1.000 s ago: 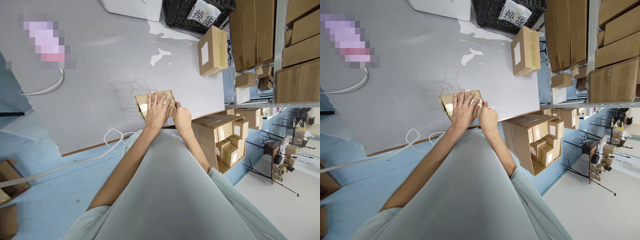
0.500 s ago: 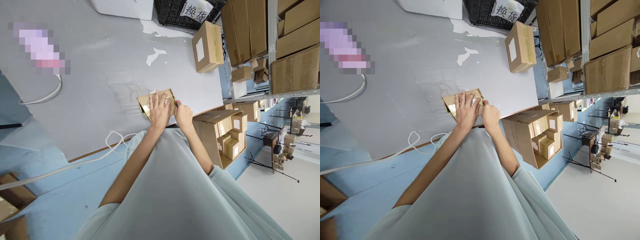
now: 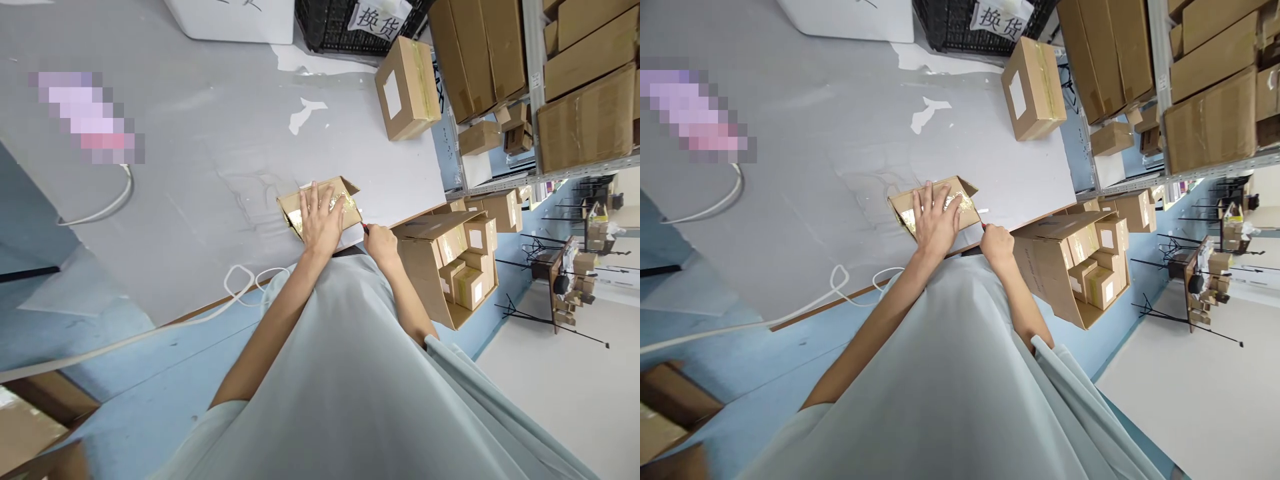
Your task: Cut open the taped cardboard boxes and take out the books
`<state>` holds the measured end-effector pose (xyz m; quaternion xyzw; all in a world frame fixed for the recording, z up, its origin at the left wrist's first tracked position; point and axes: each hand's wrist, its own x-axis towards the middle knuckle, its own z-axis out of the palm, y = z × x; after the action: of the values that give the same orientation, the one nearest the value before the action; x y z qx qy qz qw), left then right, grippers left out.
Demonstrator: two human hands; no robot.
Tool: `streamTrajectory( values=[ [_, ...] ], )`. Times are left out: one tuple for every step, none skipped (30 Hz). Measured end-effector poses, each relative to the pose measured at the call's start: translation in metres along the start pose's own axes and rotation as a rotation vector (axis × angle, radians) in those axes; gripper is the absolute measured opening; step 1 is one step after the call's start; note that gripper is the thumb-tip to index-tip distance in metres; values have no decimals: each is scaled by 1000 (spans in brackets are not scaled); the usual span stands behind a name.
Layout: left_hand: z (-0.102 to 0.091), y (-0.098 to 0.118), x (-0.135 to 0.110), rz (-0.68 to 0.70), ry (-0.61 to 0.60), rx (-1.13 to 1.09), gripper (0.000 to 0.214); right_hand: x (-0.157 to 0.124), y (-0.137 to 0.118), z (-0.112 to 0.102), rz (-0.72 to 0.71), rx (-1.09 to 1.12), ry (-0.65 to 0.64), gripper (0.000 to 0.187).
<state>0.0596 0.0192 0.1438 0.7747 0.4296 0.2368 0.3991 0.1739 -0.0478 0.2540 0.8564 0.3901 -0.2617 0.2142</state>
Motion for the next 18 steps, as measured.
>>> streamTrajectory(
  values=[
    [0,-1,-1,11,9,3,48,-3,5,3,13,8,-13,41],
    [1,-2,-2,19,13,8,46,-6,10,5,18,21,-7,41],
    [2,-2,-4,23,15,14,46,-9,14,5,15,40,20,43],
    [3,-2,-5,26,14,20,46,-10,17,4,1,63,56,45],
    [4,-2,-6,26,14,26,47,-11,18,2,-24,88,91,48],
    [5,-1,-7,24,13,30,47,-10,19,0,-56,112,114,50],
    [5,-1,-7,19,11,32,48,-9,20,-2,-90,132,122,51],
    [5,0,-7,12,8,34,48,-8,19,-4,-118,146,123,52],
    [5,0,-7,4,2,36,47,-6,18,-5,-138,156,117,53],
    [4,1,-7,-4,-6,37,47,-4,18,-6,-150,163,109,53],
    [4,2,-7,-14,-14,38,47,-1,17,-6,-157,166,102,53],
    [3,3,-7,-23,-22,38,47,1,17,-6,-161,168,98,52],
    [3,4,-7,-31,-28,39,47,2,17,-6,-165,168,96,52],
    [3,4,-7,-37,-32,41,46,3,18,-5,-169,167,94,52],
    [3,5,-7,-39,-32,45,45,4,18,-5,-172,165,92,52],
    [3,5,-7,-38,-29,50,44,5,19,-6,-176,162,90,51],
    [3,5,-7,-35,-22,58,43,5,20,-6,-182,160,87,51],
    [4,5,-8,-32,-15,65,43,4,21,-6,-187,159,83,51]
  ],
)
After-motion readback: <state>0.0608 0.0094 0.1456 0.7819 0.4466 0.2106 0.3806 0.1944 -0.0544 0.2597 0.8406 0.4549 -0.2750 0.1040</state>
